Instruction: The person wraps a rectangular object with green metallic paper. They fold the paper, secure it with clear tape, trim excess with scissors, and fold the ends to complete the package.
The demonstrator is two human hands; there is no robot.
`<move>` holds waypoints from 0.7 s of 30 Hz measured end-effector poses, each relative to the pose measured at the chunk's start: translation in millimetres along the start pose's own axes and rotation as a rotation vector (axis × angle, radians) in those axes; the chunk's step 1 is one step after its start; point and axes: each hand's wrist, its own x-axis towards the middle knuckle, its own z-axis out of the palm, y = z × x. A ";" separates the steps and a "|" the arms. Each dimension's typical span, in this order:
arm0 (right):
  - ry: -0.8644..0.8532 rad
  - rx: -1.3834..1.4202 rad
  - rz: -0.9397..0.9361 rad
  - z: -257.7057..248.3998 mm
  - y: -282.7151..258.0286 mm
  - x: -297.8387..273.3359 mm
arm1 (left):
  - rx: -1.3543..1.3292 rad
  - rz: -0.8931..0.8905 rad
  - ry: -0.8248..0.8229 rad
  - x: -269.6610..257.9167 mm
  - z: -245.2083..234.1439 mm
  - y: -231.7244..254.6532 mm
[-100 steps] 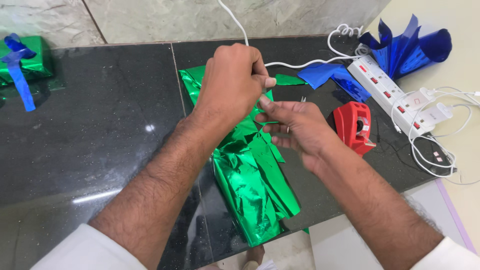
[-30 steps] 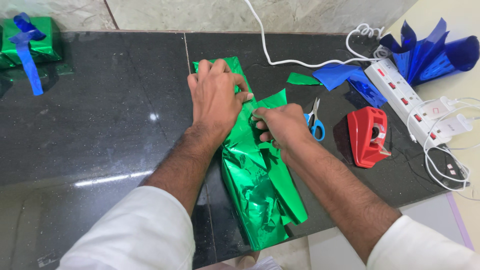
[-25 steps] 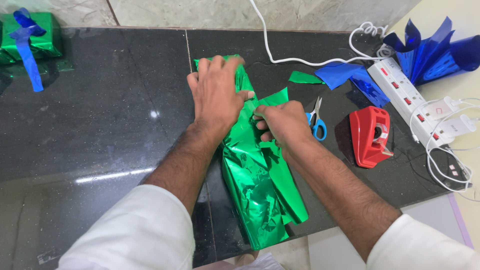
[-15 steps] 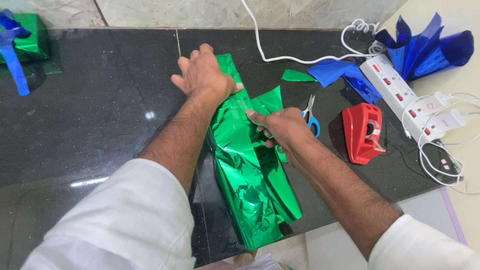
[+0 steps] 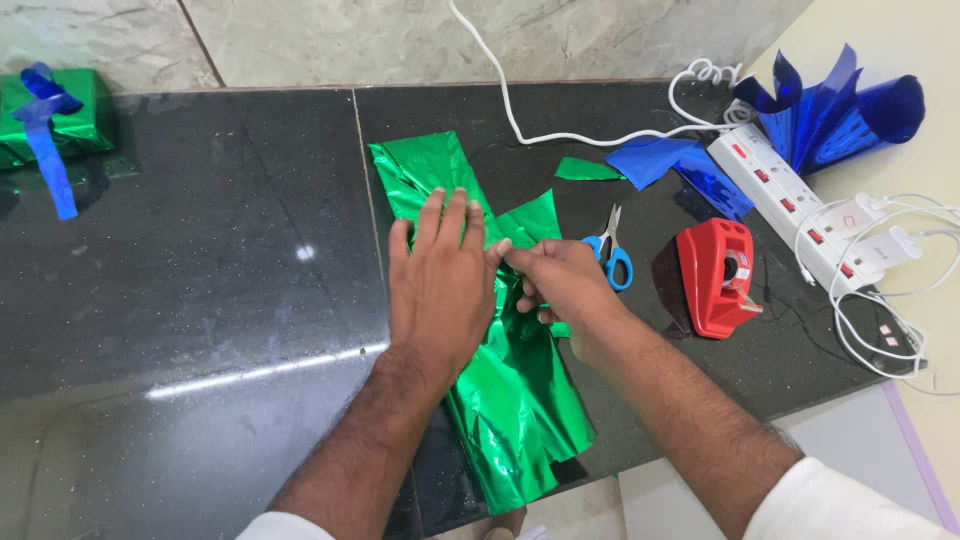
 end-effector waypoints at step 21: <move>-0.055 -0.198 -0.124 -29.2 47.9 -23.7 | -0.299 0.084 -0.060 -59.1 -61.8 -24.4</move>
